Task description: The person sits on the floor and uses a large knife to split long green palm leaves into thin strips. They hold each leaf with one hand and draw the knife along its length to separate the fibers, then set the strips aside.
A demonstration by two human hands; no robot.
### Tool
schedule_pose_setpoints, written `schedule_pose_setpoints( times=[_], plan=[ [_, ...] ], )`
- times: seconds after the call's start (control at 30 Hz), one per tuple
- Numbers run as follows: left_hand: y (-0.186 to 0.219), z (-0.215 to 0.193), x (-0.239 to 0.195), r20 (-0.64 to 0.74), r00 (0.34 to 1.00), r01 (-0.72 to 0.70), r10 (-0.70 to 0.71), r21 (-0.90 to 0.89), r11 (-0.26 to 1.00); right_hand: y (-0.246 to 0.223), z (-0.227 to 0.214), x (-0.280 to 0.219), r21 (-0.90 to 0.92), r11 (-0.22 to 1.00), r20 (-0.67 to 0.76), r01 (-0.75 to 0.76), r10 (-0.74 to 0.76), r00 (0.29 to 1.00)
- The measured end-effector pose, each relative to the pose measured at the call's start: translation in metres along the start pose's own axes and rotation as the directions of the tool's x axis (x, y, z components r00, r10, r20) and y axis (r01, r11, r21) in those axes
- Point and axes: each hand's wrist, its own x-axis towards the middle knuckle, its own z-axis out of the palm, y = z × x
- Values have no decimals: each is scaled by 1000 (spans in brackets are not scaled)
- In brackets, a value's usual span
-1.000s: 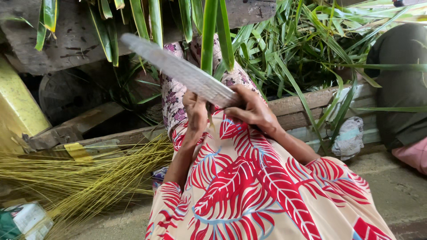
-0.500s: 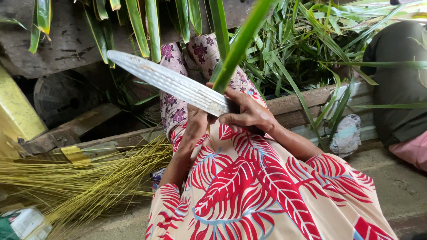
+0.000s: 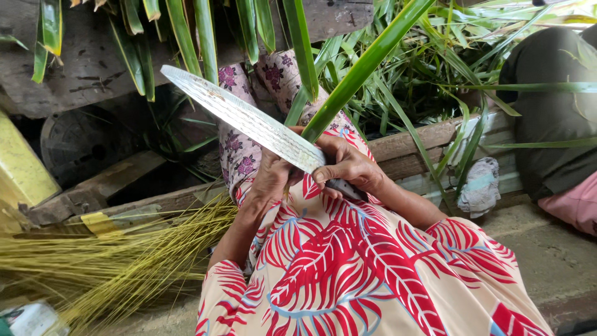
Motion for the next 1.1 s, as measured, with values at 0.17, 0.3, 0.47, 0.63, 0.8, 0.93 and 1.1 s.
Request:
schedule_pose_setpoints(
  times=[0.17, 0.3, 0.47, 0.63, 0.8, 0.93, 1.1],
  plan=[
    [-24, -21, 2, 50, 978, 206, -202, -70, 976, -1, 3, -4, 108, 994, -9, 8, -7, 1000],
    [-35, -37, 7, 165, 948, 302, -271, -210, 930, 16, -17, -6, 142, 990, 5, 0, -1, 1000],
    [-35, -36, 9, 280, 903, 411, -326, -342, 845, 9, -14, -10, 196, 981, 28, -2, -4, 1000],
    [-35, -38, 9, 302, 868, 482, -395, -318, 816, 28, -40, -15, 216, 976, 43, 9, -19, 999],
    [-43, -40, 12, 295, 879, 457, -375, -296, 839, 31, -44, -16, 236, 972, 30, 12, -20, 999],
    [-39, -34, 10, 228, 898, 418, -376, -177, 891, 49, -71, -13, 207, 978, -46, 31, -22, 999],
    [-36, -30, 15, 200, 899, 413, -390, -84, 907, 56, -95, -5, 230, 971, -68, 70, -56, 996]
  ],
)
